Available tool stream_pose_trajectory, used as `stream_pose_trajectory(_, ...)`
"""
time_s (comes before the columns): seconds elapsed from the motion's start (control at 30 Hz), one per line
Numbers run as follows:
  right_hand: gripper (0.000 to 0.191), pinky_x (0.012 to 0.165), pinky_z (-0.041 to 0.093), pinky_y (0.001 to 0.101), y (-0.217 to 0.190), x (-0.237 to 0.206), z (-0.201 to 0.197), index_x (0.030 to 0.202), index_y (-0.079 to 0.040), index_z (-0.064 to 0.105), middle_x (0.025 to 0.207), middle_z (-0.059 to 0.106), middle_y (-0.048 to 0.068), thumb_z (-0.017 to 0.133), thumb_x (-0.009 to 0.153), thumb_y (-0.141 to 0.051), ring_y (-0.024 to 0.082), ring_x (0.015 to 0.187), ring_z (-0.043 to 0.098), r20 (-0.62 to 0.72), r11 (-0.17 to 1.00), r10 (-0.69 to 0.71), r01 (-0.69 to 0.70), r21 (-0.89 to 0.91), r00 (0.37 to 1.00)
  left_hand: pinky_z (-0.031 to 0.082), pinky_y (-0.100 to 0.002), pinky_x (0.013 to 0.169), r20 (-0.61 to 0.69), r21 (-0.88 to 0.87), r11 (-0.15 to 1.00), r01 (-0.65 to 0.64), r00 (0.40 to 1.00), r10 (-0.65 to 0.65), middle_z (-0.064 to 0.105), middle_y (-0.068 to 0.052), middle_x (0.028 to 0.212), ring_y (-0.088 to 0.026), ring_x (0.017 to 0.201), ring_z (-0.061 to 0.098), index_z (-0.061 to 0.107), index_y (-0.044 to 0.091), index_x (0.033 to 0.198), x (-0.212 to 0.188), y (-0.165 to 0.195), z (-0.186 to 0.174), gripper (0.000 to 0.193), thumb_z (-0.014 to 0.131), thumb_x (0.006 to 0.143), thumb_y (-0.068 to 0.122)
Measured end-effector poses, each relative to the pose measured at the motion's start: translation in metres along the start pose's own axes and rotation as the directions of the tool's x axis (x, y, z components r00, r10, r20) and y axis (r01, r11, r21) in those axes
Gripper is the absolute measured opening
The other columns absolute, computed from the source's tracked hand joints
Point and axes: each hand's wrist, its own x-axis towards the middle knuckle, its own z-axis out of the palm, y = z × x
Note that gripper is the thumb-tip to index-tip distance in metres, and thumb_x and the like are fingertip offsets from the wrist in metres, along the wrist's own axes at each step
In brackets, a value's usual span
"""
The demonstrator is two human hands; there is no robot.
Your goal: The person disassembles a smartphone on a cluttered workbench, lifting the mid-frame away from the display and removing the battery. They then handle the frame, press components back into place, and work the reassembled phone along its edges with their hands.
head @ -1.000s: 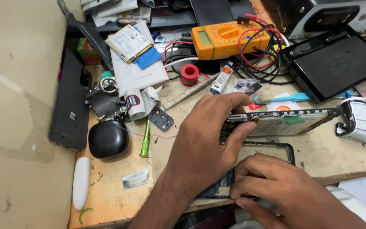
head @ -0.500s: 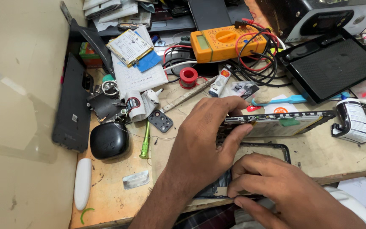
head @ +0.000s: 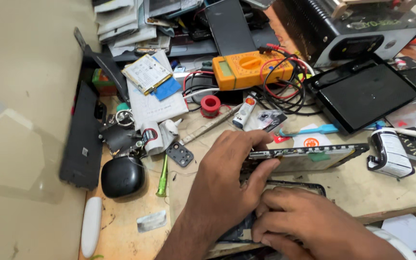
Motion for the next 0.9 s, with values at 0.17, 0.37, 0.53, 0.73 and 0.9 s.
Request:
stream_pose_trajectory(0.17, 0.008, 0.084, 0.05, 0.0415, 0.0033, -0.0047, 0.0063, 0.091, -0.016, 0.069, 0.103, 0.063, 0.006, 0.072, 0.088, -0.022, 0.03, 0.101, 0.064, 0.015, 0.998, 0.057, -0.057, -0.033, 0.998, 0.055, -0.038, 0.091, 0.003, 0.003, 1.0, -0.008, 1.0, 0.008, 0.069, -0.013, 0.111, -0.03, 0.105, 0.068, 0.063, 0.002, 0.119, -0.0011, 0.0008, -0.0005, 0.033, 0.077, 0.091, 0.009)
stream_pose_trajectory(0.37, 0.01, 0.085, 0.048, 0.0428, 0.0029, -0.0016, 0.0086, 0.094, -0.016, 0.07, 0.104, 0.065, 0.006, 0.072, 0.088, -0.024, 0.029, 0.101, 0.065, 0.014, 0.993, 0.05, -0.048, -0.108, 0.999, 0.055, -0.038, 0.089, 0.01, 0.01, 1.0, -0.008, 1.0, 0.008, 0.07, -0.012, 0.109, -0.03, 0.103, 0.068, 0.063, 0.002, 0.117, 0.0001, 0.0009, -0.0002, 0.031, 0.078, 0.091, 0.009)
stream_pose_trajectory(0.53, 0.012, 0.082, 0.045, 0.042, -0.0014, -0.0028, 0.0106, 0.095, -0.013, 0.068, 0.107, 0.064, 0.007, 0.069, 0.086, -0.021, 0.029, 0.102, 0.062, -0.043, 0.984, -0.045, 0.037, -0.174, 0.998, 0.055, -0.038, 0.088, 0.002, 0.022, 1.0, -0.015, 1.0, 0.015, 0.069, -0.012, 0.107, -0.03, 0.101, 0.067, 0.063, 0.002, 0.116, -0.001, -0.0002, 0.0005, 0.031, 0.078, 0.091, 0.009)
stream_pose_trajectory(0.73, 0.014, 0.085, 0.043, 0.0408, 0.0004, -0.0044, 0.0094, 0.1, -0.012, 0.065, 0.106, 0.063, 0.007, 0.067, 0.089, -0.021, 0.028, 0.105, 0.06, 0.009, 0.974, -0.037, 0.038, -0.223, 0.999, 0.055, -0.038, 0.089, 0.004, 0.012, 1.0, -0.005, 1.0, 0.005, 0.069, -0.011, 0.108, -0.029, 0.103, 0.067, 0.063, 0.002, 0.119, -0.0033, -0.0009, 0.0011, 0.031, 0.078, 0.092, 0.01)
stream_pose_trajectory(0.9, 0.013, 0.092, 0.042, 0.0413, -0.0053, -0.0043, 0.0081, 0.108, -0.014, 0.066, 0.113, 0.064, 0.007, 0.062, 0.097, -0.021, 0.028, 0.11, 0.059, -0.061, 0.99, 0.012, -0.02, -0.142, 0.998, 0.055, -0.037, 0.091, 0.005, 0.017, 1.0, -0.016, 1.0, 0.016, 0.069, -0.011, 0.11, -0.029, 0.105, 0.067, 0.063, 0.002, 0.12, -0.0036, -0.0011, 0.0007, 0.032, 0.078, 0.093, 0.011)
